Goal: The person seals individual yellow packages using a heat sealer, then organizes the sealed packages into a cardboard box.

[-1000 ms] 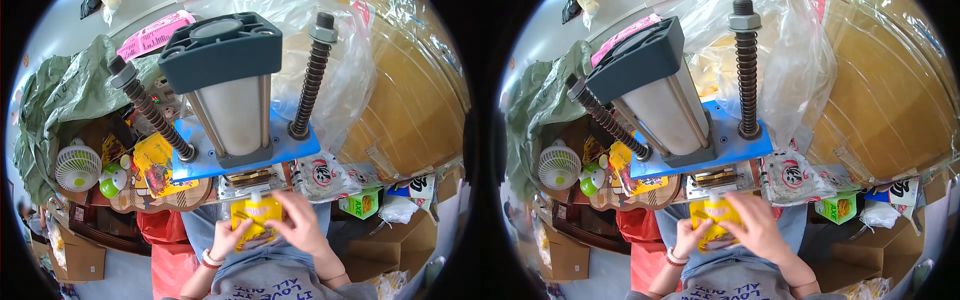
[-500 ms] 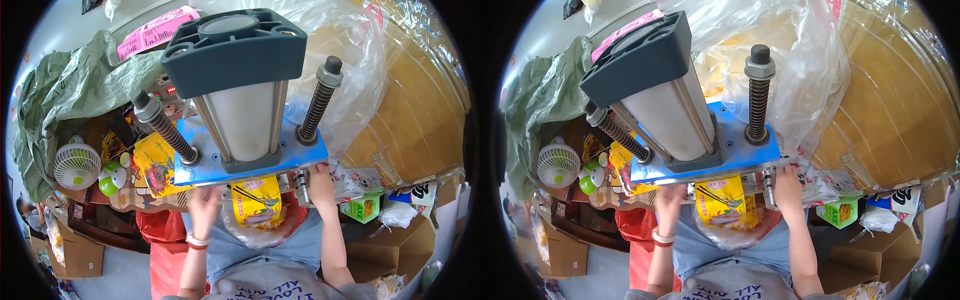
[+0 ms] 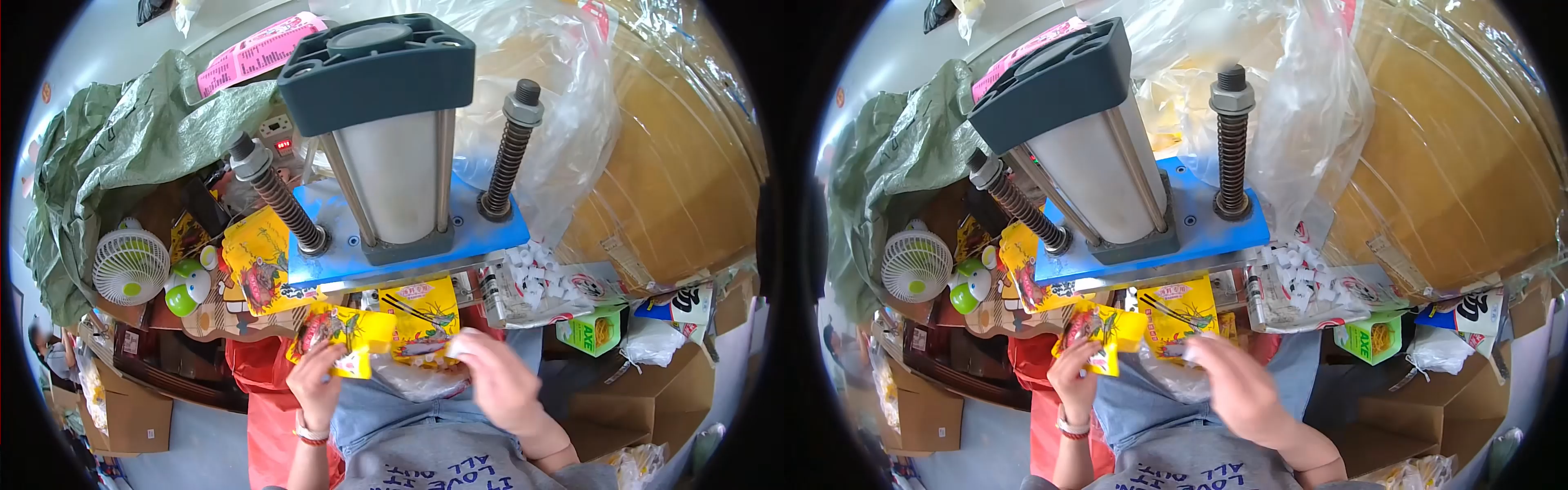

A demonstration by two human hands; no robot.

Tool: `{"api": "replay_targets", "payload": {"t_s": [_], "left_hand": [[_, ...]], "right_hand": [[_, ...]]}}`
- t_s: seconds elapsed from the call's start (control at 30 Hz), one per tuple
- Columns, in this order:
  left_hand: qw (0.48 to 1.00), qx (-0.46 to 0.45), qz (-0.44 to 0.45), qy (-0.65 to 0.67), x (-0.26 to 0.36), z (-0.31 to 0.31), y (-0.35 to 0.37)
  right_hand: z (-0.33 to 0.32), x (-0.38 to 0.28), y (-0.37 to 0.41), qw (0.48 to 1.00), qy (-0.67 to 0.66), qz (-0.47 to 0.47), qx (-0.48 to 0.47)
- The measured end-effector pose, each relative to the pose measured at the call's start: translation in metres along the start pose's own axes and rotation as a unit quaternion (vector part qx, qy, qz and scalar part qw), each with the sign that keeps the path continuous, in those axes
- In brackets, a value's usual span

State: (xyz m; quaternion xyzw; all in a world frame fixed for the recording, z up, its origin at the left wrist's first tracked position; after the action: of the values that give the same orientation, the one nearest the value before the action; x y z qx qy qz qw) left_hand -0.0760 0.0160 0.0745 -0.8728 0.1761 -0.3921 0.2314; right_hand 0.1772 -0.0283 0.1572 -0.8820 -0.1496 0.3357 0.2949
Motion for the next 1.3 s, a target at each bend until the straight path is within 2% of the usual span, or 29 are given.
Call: {"api": "replay_targets", "payload": {"t_s": [0.13,0.23,0.3,0.33,0.43,0.5,0.57,0.63,0.7,0.73,0.77,0.83,0.9,1.0,1.03,1.07,1.1,1.17,1.23,1.27,1.3], "left_hand": [[0.987,-0.028,0.115,-0.108,0.063,0.011,0.003],[0.98,-0.052,0.161,-0.104,0.085,0.009,-0.001],[0.986,-0.074,0.15,-0.022,0.088,0.011,-0.006],[0.986,-0.111,0.118,0.046,0.083,0.016,-0.007],[0.976,-0.162,0.07,0.127,0.062,0.046,0.005],[0.976,-0.154,0.04,0.148,0.052,0.069,0.01],[0.952,-0.121,-0.106,0.259,0.017,0.093,0.023],[0.942,-0.136,-0.142,0.273,0.006,0.113,0.032],[0.881,-0.164,-0.27,0.351,-0.022,0.147,0.052],[0.853,-0.145,-0.296,0.404,-0.032,0.159,0.053],[0.854,-0.144,-0.296,0.404,-0.034,0.163,0.054],[0.787,-0.083,-0.365,0.491,-0.038,0.168,0.045],[0.756,-0.057,-0.39,0.522,-0.039,0.164,0.036],[0.707,-0.047,-0.437,0.554,-0.044,0.161,0.017],[0.699,-0.05,-0.451,0.553,-0.045,0.16,0.01],[0.663,-0.036,-0.471,0.581,-0.033,0.158,0.0],[0.663,-0.035,-0.472,0.581,-0.034,0.158,0.002],[0.675,-0.049,-0.453,0.58,-0.037,0.161,0.001],[0.679,-0.066,-0.455,0.572,-0.041,0.161,0.003],[0.682,-0.085,-0.453,0.568,-0.043,0.161,0.0],[0.749,-0.128,-0.426,0.491,-0.043,0.141,-0.014]], "right_hand": [[0.055,-0.022,0.008,0.987,0.031,-0.062,-0.142],[0.039,-0.038,0.004,0.986,0.042,-0.096,-0.126],[0.025,-0.039,0.002,0.988,0.019,-0.096,-0.122],[0.021,-0.037,0.002,0.988,0.005,-0.085,-0.13],[0.029,-0.023,0.005,0.986,0.0,-0.052,-0.157],[0.043,-0.005,0.01,0.98,0.015,-0.031,-0.196],[0.055,0.007,0.012,0.976,0.039,-0.041,-0.21],[0.06,0.016,0.008,0.971,0.065,-0.05,-0.223],[0.059,0.016,-0.004,0.963,0.148,-0.103,-0.199],[0.049,0.016,-0.011,0.966,0.155,-0.089,-0.184],[0.037,0.019,-0.013,0.971,0.157,-0.081,-0.16],[0.003,0.02,-0.023,0.982,0.153,-0.065,-0.092],[-0.027,0.038,-0.02,0.995,0.096,-0.021,-0.032],[-0.045,0.092,-0.007,0.979,0.16,0.114,0.054],[-0.034,0.107,0.0,0.979,0.158,0.114,0.051],[-0.015,0.129,0.012,0.956,0.257,0.138,0.008],[0.001,0.15,0.025,0.921,0.354,0.16,-0.034],[0.014,0.152,0.039,0.923,0.354,0.133,-0.063],[0.022,0.149,0.048,0.933,0.236,0.221,-0.158],[0.018,0.148,0.049,0.933,0.235,0.222,-0.158],[0.016,0.146,0.048,0.947,0.189,0.207,-0.159]]}}
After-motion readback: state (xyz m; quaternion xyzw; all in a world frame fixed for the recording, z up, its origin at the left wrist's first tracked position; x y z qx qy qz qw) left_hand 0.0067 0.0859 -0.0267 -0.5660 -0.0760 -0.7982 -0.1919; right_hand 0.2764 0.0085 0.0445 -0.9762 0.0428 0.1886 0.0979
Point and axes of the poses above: each hand's wrist, its own y-axis away from the middle knuckle, its own z-axis out of the palm, x = y × z, the point moved 9 cm from there along -y, towards the middle knuckle, and after that the axes turned 8 degrees about y, right-handed, at the moved point
